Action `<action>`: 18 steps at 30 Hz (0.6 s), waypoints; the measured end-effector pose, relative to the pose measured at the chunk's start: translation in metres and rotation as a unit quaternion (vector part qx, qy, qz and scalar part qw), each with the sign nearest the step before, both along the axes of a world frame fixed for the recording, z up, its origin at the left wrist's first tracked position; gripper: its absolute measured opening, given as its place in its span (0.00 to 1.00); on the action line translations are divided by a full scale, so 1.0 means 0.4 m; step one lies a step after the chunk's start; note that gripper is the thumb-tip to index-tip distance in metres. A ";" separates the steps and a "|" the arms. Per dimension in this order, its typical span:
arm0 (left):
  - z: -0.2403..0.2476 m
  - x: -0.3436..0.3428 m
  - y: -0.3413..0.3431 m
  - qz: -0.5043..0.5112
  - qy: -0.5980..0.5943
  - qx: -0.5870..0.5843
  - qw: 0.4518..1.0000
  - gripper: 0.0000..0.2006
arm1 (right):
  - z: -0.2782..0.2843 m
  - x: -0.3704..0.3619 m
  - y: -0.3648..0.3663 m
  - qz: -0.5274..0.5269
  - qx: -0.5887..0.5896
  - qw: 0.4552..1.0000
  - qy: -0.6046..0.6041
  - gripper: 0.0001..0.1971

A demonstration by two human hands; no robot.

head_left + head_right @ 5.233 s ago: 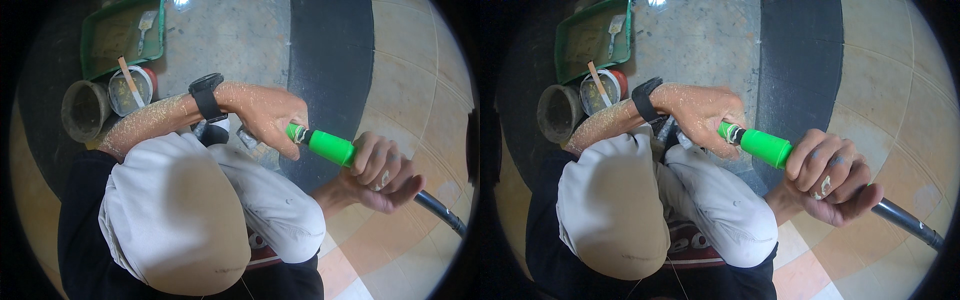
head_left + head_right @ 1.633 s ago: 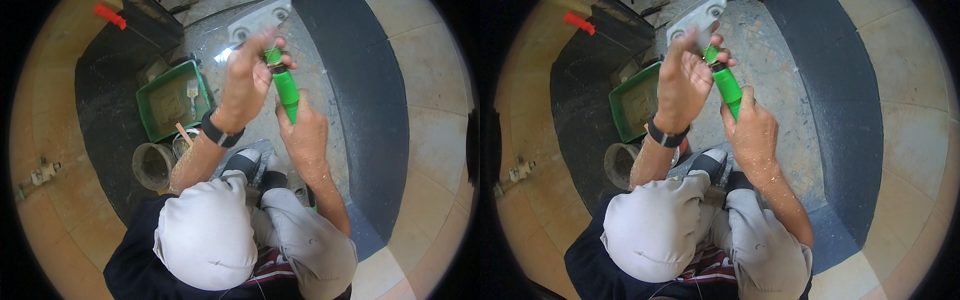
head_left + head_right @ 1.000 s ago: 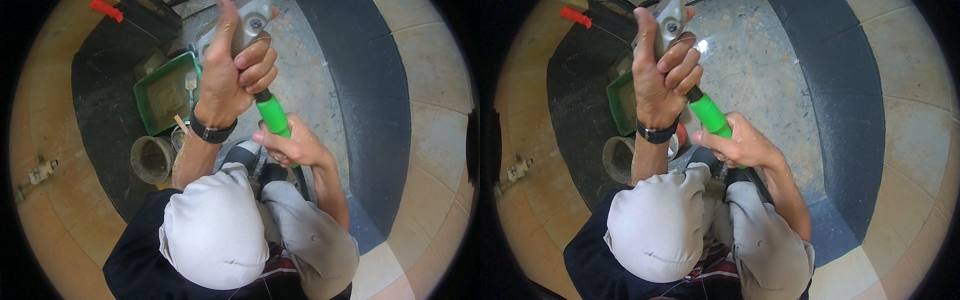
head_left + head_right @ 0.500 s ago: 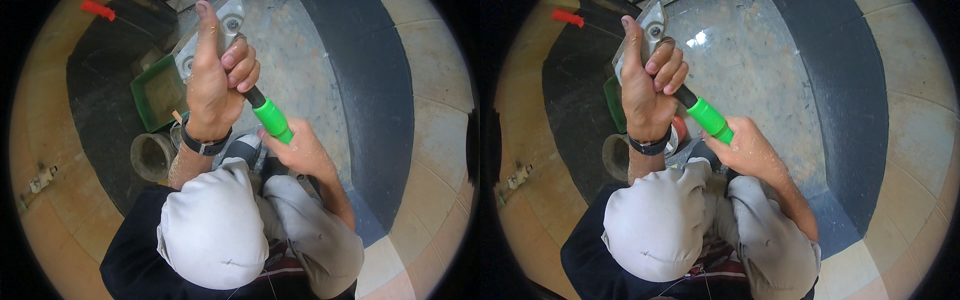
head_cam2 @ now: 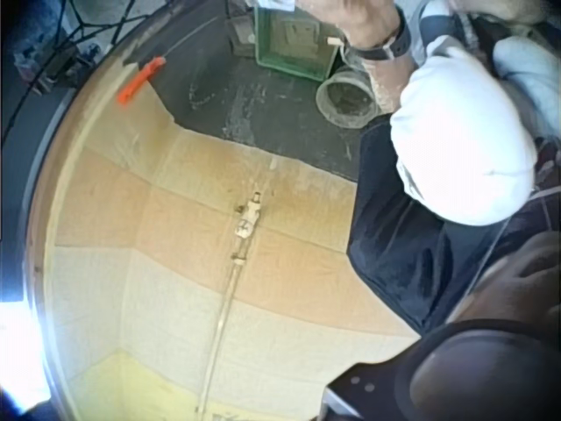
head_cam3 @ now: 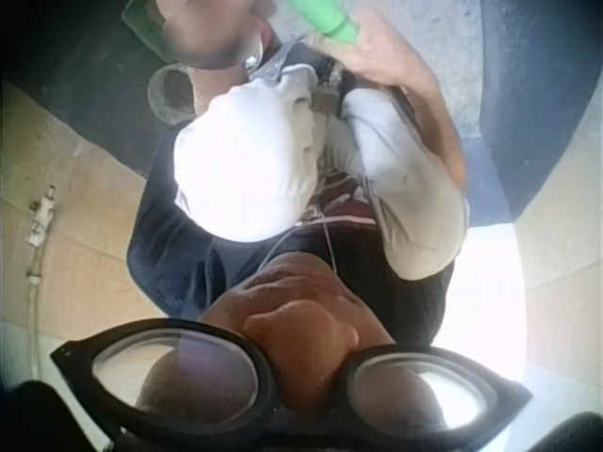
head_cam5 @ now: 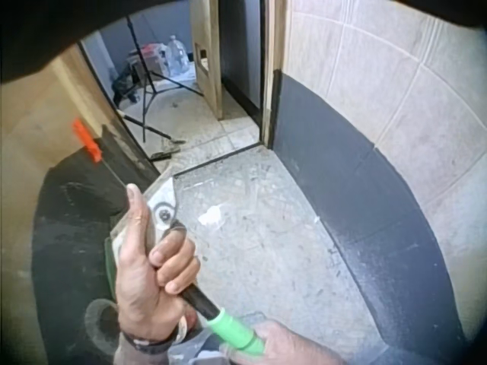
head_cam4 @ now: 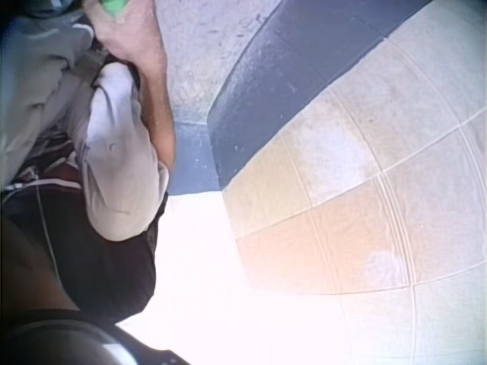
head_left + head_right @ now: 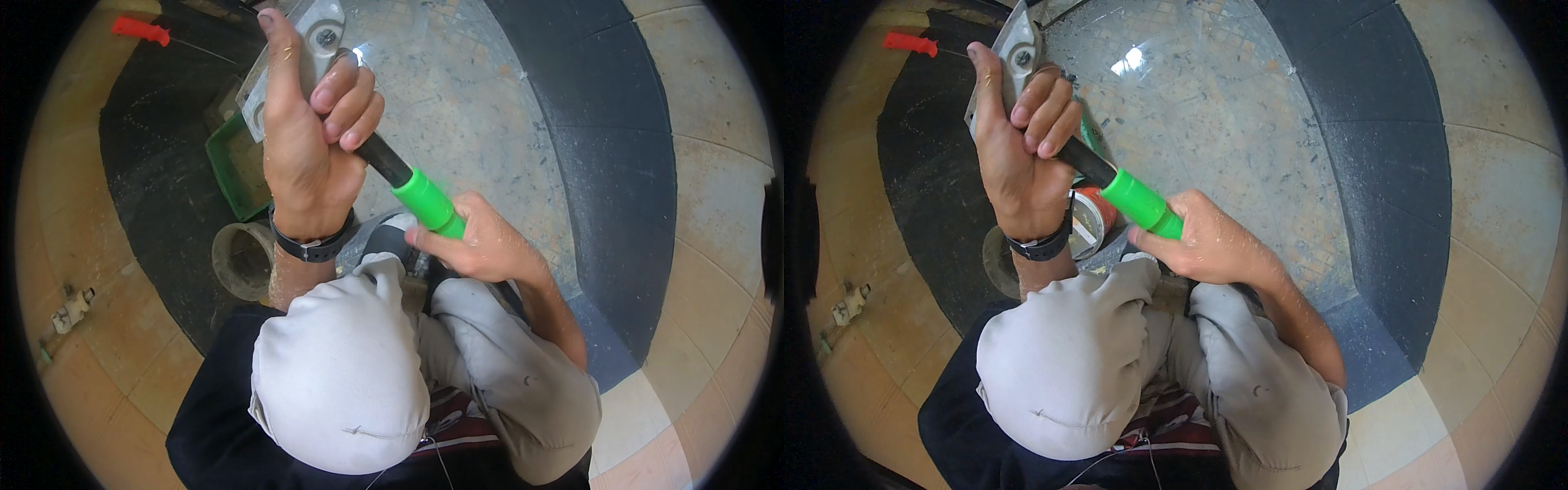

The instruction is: The person scrapes a tiled floor surface using a hammer and a long-handled scraper, clearing debris near a drain and using water from a bucket.

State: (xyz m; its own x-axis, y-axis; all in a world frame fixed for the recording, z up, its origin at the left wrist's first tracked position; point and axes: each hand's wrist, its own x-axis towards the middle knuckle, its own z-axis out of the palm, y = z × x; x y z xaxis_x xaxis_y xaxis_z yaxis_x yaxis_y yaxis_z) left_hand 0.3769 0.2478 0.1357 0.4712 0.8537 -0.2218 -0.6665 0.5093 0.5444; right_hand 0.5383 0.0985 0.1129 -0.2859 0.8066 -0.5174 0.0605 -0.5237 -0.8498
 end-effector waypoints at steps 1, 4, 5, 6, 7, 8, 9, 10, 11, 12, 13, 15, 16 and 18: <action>-0.002 0.005 -0.008 -0.010 -0.013 0.006 1.000 0.25 | -0.015 0.025 0.000 0.034 -0.086 0.992 0.084 0.11; 0.036 -0.009 -0.016 -0.012 -0.031 0.016 0.999 0.26 | -0.028 0.039 0.011 0.082 -0.177 0.963 0.185 0.10; 0.023 -0.019 -0.008 0.000 -0.029 0.012 1.000 0.26 | -0.027 0.020 0.000 0.057 -0.103 0.986 0.117 0.10; 0.020 -0.021 -0.001 0.012 -0.025 0.010 1.000 0.26 | -0.023 0.002 -0.007 0.031 -0.026 0.998 0.048 0.11; 0.032 -0.016 -0.003 0.026 0.004 0.040 0.999 0.26 | -0.019 -0.016 -0.013 -0.024 0.035 0.998 -0.040 0.11; 0.036 -0.013 -0.004 0.044 0.012 0.046 0.998 0.26 | -0.015 -0.038 -0.020 -0.076 0.095 0.985 -0.124 0.11; 0.038 -0.010 -0.005 0.062 0.018 0.052 0.997 0.25 | -0.013 -0.049 -0.023 -0.128 0.153 0.958 -0.207 0.11; 0.041 -0.007 -0.007 0.080 0.026 0.058 0.995 0.25 | -0.016 -0.046 -0.024 -0.084 0.121 0.979 -0.142 0.11; 0.052 -0.003 -0.013 0.084 0.018 0.025 0.996 0.26 | -0.015 -0.030 -0.025 -0.041 0.089 0.992 -0.080 0.11; 0.058 -0.005 -0.021 0.073 0.026 0.018 0.997 0.26 | -0.015 -0.010 -0.025 0.003 0.056 0.998 -0.016 0.10; 0.063 -0.007 -0.029 0.061 0.033 0.011 0.998 0.27 | -0.017 0.009 -0.024 0.047 0.022 0.998 0.047 0.10; 0.067 -0.017 -0.036 0.024 0.004 -0.001 1.000 0.26 | -0.030 0.051 -0.001 0.118 -0.182 0.950 0.226 0.11; 0.066 -0.019 -0.034 0.032 0.005 -0.003 0.999 0.26 | -0.025 0.055 0.002 0.120 -0.220 0.933 0.259 0.11; 0.053 -0.011 -0.022 0.044 0.009 -0.005 0.999 0.27 | -0.026 0.034 -0.020 0.059 -0.131 0.973 0.181 0.09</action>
